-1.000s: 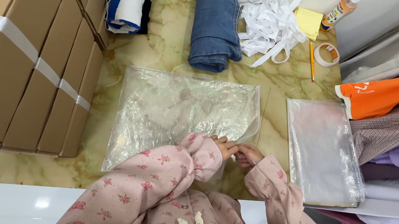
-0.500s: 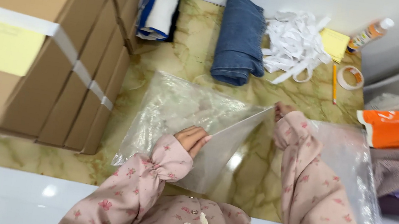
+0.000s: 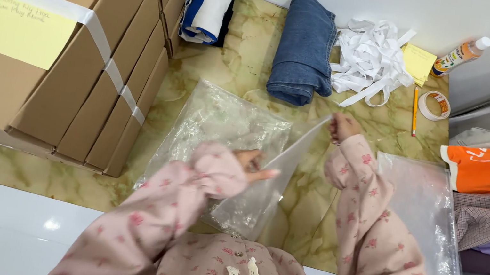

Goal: The person places a cardboard box on a stack of similar boxes. They then unwrap a pair of folded jeans from a plastic bag and place the jeans on the table. The person folds a sheet of bubble wrap and places it into an open cardboard box. Finally, they close the box and stack it on top of the others.

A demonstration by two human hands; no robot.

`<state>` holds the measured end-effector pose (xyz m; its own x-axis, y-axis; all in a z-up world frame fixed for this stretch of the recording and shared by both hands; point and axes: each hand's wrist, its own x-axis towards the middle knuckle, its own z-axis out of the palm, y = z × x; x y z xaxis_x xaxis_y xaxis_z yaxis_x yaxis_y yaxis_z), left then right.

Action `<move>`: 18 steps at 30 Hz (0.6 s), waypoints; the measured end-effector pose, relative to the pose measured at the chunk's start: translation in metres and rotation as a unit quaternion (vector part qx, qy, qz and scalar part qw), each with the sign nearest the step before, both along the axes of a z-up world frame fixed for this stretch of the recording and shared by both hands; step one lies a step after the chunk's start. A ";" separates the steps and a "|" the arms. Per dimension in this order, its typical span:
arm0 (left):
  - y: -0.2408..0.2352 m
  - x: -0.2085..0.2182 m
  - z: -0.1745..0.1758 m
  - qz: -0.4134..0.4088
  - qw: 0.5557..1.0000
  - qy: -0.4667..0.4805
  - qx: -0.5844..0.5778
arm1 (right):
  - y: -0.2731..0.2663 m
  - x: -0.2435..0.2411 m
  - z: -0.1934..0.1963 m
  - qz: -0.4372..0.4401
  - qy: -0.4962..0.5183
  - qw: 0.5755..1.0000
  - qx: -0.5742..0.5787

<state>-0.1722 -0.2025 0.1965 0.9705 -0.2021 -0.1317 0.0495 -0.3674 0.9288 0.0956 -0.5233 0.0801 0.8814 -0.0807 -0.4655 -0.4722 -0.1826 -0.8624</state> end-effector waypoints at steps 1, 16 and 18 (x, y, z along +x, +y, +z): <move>-0.020 0.013 -0.006 -0.032 0.998 0.032 0.048 | 0.011 -0.005 0.004 0.019 -0.003 1.000 -0.012; 0.165 0.064 -0.236 -0.588 0.214 -0.087 -0.775 | 0.029 -0.116 0.008 0.171 0.048 0.984 -0.006; 0.177 0.061 -0.241 -0.628 0.071 -0.082 -0.771 | 0.039 -0.126 -0.015 0.186 0.068 0.980 0.003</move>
